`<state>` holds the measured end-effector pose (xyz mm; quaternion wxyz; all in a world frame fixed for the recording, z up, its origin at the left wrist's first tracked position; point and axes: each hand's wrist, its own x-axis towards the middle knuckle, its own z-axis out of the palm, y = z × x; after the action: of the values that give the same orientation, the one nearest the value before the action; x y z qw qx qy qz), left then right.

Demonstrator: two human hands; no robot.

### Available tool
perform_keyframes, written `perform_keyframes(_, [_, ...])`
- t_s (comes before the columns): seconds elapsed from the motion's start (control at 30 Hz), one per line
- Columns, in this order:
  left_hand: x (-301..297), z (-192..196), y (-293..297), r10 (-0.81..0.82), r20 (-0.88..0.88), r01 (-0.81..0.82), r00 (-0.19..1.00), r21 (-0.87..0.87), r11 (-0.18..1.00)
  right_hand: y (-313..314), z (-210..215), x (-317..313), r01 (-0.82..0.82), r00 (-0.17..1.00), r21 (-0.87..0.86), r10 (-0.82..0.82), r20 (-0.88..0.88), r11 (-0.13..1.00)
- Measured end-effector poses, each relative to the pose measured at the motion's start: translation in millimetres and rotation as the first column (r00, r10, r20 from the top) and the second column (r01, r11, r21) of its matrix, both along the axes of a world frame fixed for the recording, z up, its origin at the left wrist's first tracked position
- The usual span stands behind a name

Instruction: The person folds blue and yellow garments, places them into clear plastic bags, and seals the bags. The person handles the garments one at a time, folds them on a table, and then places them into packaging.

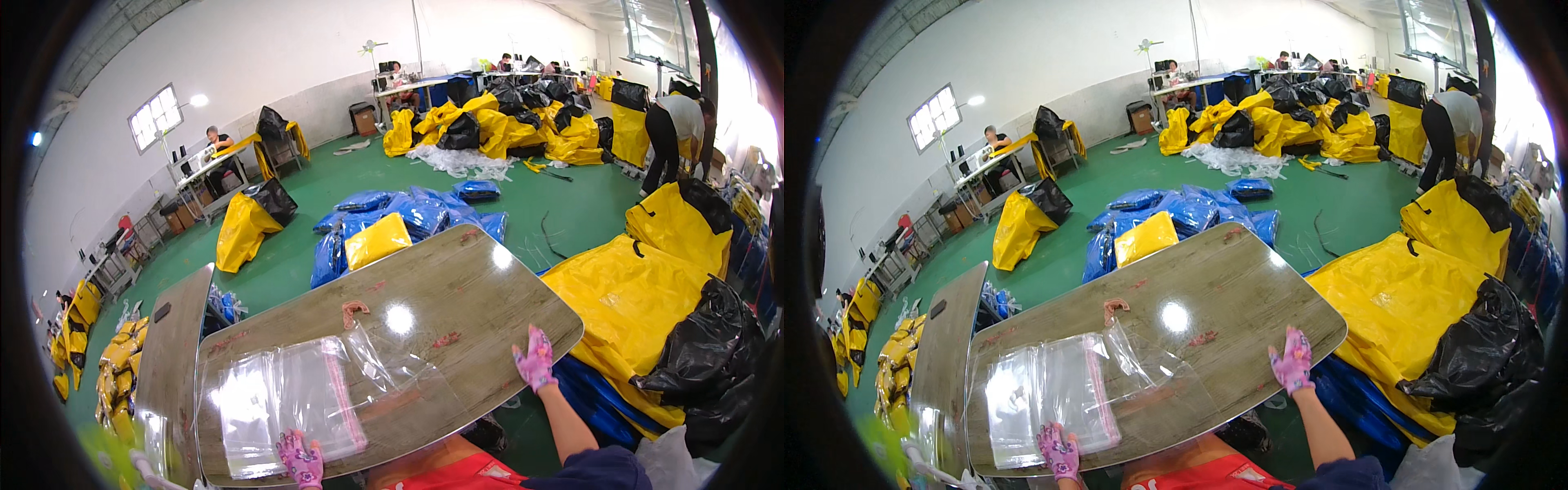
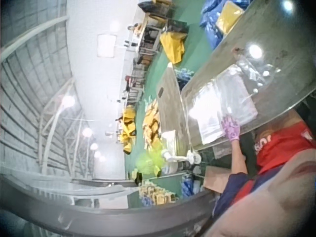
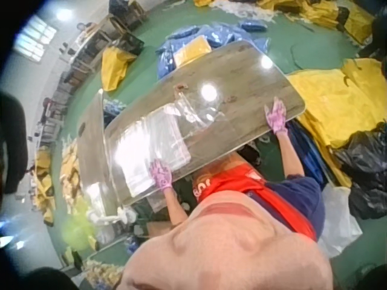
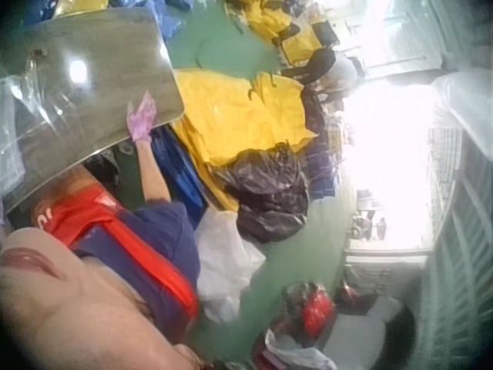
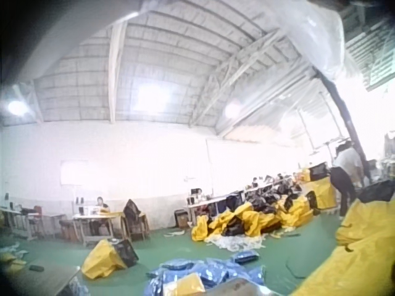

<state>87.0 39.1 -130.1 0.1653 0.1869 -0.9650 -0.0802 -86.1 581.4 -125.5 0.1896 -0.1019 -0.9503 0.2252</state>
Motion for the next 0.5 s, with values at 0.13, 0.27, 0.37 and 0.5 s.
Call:
perform_keyframes(0.13, [1.4,-1.9,-3.2,-0.056,-0.102,0.069,0.993,0.126,0.99,-12.3,-14.2,45.8,-0.076,0.984,0.243,0.111,-0.137,0.967])
perform_keyframes(0.27, [-0.2,-4.6,-7.1,-0.038,-0.071,0.033,0.997,-0.07,0.997,-23.1,-15.9,49.2,-0.055,0.99,0.229,0.083,-0.112,0.972])
perform_keyframes(0.37, [-4.5,5.3,0.4,-0.017,-0.008,0.016,1.0,-0.032,0.999,-19.1,-25.0,46.1,-0.071,0.985,0.237,0.105,-0.136,0.969])
perform_keyframes(0.5, [0.3,0.7,-3.6,-0.002,-0.01,0.002,1.0,-0.083,0.997,-23.1,-23.6,44.8,-0.09,0.981,0.248,0.129,-0.144,0.964])
